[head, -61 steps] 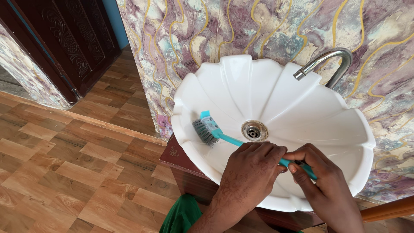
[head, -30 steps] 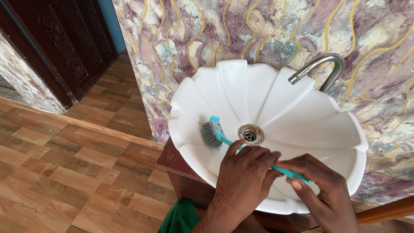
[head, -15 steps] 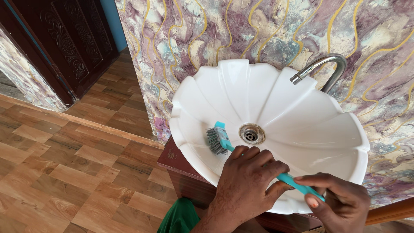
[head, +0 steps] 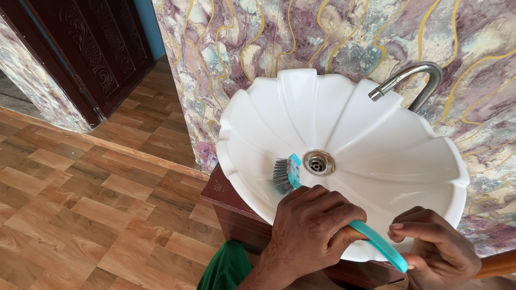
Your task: The person cleans the surface of a shell-shaped sink and around the drain using a brush.
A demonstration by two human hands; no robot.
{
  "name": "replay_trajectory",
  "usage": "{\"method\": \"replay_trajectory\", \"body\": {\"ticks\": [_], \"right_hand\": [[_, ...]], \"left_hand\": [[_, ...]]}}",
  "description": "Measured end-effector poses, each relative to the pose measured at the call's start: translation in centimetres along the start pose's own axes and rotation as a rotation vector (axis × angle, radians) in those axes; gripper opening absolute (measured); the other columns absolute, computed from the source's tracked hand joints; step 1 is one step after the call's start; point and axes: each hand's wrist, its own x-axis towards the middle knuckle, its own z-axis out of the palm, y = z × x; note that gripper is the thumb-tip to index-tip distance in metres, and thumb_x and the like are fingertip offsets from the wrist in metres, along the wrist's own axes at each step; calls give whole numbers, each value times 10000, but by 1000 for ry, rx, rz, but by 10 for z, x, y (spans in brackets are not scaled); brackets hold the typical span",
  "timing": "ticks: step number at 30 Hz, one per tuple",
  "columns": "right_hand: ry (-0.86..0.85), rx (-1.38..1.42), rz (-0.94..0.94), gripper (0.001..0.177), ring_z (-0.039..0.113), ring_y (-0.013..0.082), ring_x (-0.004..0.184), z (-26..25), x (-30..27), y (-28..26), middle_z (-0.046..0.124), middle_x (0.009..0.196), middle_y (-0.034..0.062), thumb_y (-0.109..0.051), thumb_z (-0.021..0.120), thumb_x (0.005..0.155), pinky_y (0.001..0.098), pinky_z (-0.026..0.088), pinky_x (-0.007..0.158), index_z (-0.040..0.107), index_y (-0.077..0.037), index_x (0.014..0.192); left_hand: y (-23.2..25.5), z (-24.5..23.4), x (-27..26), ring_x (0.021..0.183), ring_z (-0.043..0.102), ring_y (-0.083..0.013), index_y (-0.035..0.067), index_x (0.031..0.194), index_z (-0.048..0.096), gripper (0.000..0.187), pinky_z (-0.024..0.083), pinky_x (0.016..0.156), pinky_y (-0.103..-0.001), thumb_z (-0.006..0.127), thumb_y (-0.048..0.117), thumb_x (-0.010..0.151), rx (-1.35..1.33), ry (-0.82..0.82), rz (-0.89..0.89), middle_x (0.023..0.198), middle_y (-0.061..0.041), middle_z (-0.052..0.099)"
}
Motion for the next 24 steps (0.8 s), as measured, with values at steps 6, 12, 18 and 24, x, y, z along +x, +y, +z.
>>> {"method": "replay_trajectory", "body": {"ticks": [6,12,18,24], "right_hand": [[41,-197,165,190,695,177,733,15,-9,-15,728,844,195,-92,716,935,271,538,654,697,82,1011],[89,-214,227,106,675,149,623,18,-6,-21,690,648,116,-35,672,948,251,532,597,711,63,961],[61,-247,205,125,665,135,610,23,-2,-26,684,702,108,-56,678,939,270,525,648,715,62,959],[75,-261,219,122,671,139,629,25,-4,-27,690,716,106,-65,687,944,268,525,657,719,51,964]], "left_hand": [[0,2,-1,800,650,-162,130,961,700,197,478,713,-354,754,319,949,-21,166,-39,848,20,692],[-8,-1,-16,783,671,-183,97,902,686,132,512,747,-360,576,131,966,-106,511,74,813,-24,686],[1,5,-7,883,720,-240,60,1032,713,171,551,823,-401,601,88,906,21,353,-33,954,-67,748],[-5,9,-20,847,765,-202,90,1023,718,148,570,769,-352,601,133,943,-81,460,-47,937,-52,781]]}}
